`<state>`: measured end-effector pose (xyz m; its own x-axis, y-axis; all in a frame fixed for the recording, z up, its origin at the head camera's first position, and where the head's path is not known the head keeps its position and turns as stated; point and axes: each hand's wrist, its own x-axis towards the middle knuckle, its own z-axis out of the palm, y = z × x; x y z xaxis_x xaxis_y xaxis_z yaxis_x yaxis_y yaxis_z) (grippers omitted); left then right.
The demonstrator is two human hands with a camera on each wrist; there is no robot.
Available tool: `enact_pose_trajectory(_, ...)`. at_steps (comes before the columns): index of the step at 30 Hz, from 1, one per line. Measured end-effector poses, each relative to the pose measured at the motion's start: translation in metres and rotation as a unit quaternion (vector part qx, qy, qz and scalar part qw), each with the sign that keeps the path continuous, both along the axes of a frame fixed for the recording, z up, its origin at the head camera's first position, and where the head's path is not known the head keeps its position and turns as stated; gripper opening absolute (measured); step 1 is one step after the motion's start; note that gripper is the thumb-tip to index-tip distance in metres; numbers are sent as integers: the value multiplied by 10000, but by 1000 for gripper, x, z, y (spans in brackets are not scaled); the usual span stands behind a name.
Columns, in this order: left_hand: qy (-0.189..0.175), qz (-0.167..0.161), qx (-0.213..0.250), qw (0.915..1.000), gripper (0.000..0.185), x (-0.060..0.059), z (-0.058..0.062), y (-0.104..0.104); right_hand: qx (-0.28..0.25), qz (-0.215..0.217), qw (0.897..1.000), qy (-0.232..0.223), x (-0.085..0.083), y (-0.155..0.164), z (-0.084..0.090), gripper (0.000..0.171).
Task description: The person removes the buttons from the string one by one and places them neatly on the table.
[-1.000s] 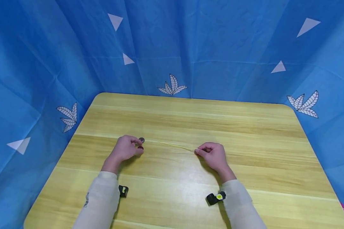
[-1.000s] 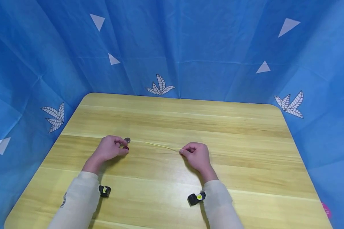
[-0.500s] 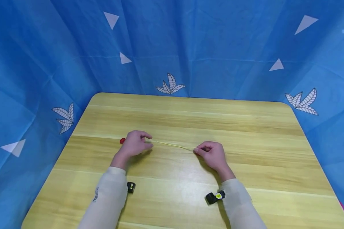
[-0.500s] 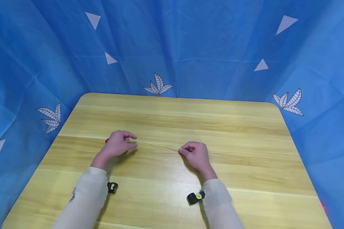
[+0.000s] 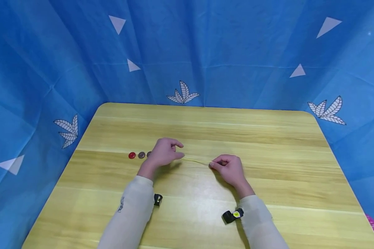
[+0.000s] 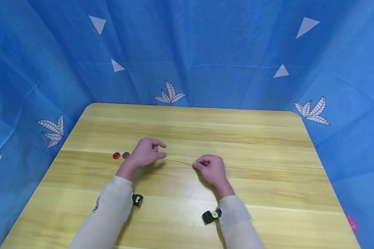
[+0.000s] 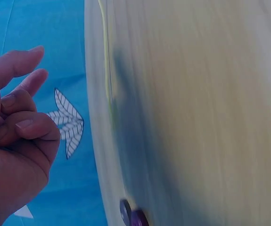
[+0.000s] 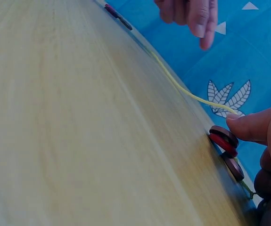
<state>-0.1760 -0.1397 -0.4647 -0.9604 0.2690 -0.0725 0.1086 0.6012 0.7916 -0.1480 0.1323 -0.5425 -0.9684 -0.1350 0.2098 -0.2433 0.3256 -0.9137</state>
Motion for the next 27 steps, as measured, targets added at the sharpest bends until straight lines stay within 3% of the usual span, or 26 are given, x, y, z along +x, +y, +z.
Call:
enact_pose_trajectory(8, -95, -250, 107, 9996, 26, -1, -5, 28, -106, 46, 9999, -104, 2, -2, 5, 6)
enact_pose_trajectory(15, -173, -562, -58, 9983, 25, -2, -10, 50, -161, 184, 9997, -99, 15, -7, 39, 5)
enact_pose_trajectory(20, -280, -862, -347, 9953, 23, -4, -15, 62, -237, 225, 9994, -58, 16, -6, 39, 4)
enact_pose_trajectory(27, -300, -928, -635, 9932, 21, -7, -20, 72, -272, 220, 9993, -90, 15, -6, 38, 5)
